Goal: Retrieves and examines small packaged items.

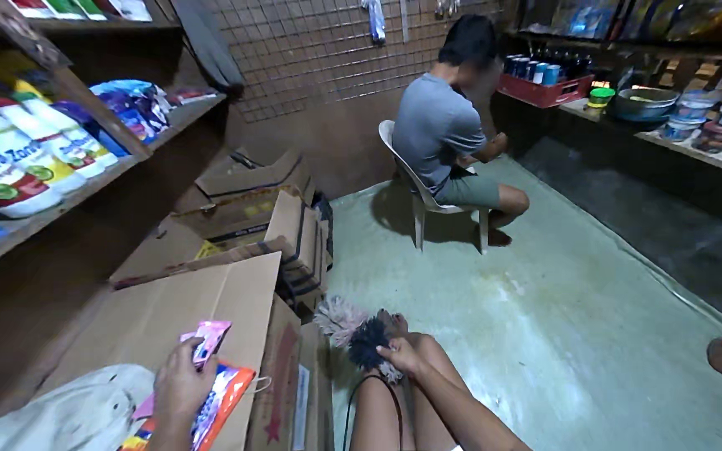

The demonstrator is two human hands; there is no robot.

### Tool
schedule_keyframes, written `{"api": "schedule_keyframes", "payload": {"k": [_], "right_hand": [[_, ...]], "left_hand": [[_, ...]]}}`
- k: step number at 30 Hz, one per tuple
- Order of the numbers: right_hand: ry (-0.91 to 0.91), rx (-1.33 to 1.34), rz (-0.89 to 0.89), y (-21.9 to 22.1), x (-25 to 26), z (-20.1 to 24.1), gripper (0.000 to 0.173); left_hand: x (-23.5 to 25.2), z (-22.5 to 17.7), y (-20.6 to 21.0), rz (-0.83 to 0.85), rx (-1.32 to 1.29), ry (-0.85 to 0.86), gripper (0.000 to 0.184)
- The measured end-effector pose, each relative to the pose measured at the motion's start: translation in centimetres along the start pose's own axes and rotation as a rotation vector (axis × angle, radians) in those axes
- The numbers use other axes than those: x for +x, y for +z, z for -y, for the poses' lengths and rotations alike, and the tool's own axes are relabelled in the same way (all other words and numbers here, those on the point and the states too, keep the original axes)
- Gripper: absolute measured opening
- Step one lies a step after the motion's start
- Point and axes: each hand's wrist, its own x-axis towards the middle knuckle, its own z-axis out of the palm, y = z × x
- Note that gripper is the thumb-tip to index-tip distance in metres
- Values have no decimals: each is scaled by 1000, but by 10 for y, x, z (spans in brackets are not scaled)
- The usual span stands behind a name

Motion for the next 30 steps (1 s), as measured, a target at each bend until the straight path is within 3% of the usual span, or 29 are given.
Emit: {"api": "schedule_keyframes", "payload": {"k": [30], "right_hand": [[-50, -37, 30, 4, 1, -7, 42]], "left_hand": [[-8, 0, 5, -2, 2, -83, 50]]}}
